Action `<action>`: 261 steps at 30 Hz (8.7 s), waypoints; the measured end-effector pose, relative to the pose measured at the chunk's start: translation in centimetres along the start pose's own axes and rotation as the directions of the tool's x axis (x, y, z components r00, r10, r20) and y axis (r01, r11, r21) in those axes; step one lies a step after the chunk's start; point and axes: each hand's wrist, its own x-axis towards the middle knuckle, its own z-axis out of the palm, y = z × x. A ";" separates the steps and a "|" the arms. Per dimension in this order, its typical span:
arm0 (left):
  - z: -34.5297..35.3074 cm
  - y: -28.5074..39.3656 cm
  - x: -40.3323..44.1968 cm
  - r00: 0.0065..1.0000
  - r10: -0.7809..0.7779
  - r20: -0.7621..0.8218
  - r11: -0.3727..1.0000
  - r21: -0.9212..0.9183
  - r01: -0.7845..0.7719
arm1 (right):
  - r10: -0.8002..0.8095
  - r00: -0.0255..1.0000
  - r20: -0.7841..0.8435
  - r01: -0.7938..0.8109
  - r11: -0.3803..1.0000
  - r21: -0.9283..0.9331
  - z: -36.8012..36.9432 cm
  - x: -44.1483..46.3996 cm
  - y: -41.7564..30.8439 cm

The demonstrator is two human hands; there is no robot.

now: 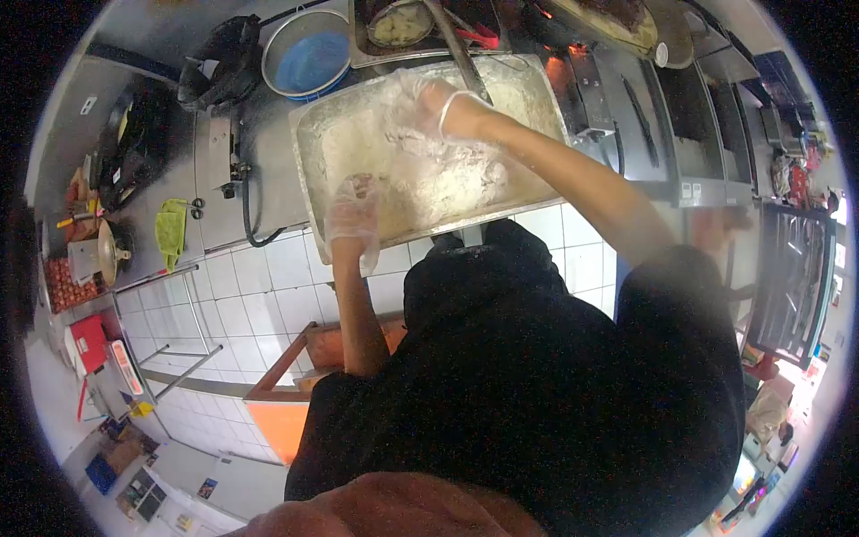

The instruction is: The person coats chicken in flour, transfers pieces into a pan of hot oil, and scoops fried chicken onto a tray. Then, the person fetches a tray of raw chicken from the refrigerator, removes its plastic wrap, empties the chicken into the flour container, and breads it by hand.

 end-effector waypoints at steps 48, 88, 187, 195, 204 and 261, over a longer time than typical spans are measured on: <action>4.6 0.7 0.5 0.969 0.239 -0.061 0.897 -0.368 -0.244 | -0.014 0.975 0.220 -0.001 0.998 0.068 -10.6 -5.3 1.3; 13.3 4.0 13.3 0.678 0.600 0.424 0.660 0.216 -0.719 | 0.295 0.952 -0.083 -0.306 0.930 -0.203 6.8 -6.1 14.0; 10.3 7.2 8.7 0.596 0.785 0.168 0.608 -0.026 -0.793 | -0.091 0.904 -0.418 0.156 0.980 0.122 9.3 -6.8 14.6; 12.5 5.7 9.2 0.839 0.543 0.042 0.806 -0.306 -0.506 | 0.091 0.905 -0.416 -0.067 0.995 0.071 11.2 -8.3 19.6; 6.8 2.5 5.9 0.953 0.289 0.092 0.932 0.198 -0.302 | 0.230 0.932 -0.282 -0.261 0.962 -0.078 3.3 -10.5 15.6; 16.4 14.6 2.1 0.934 0.123 0.334 0.546 -0.809 0.218 | -0.188 0.965 -0.182 0.194 0.981 0.014 -7.7 -16.5 12.5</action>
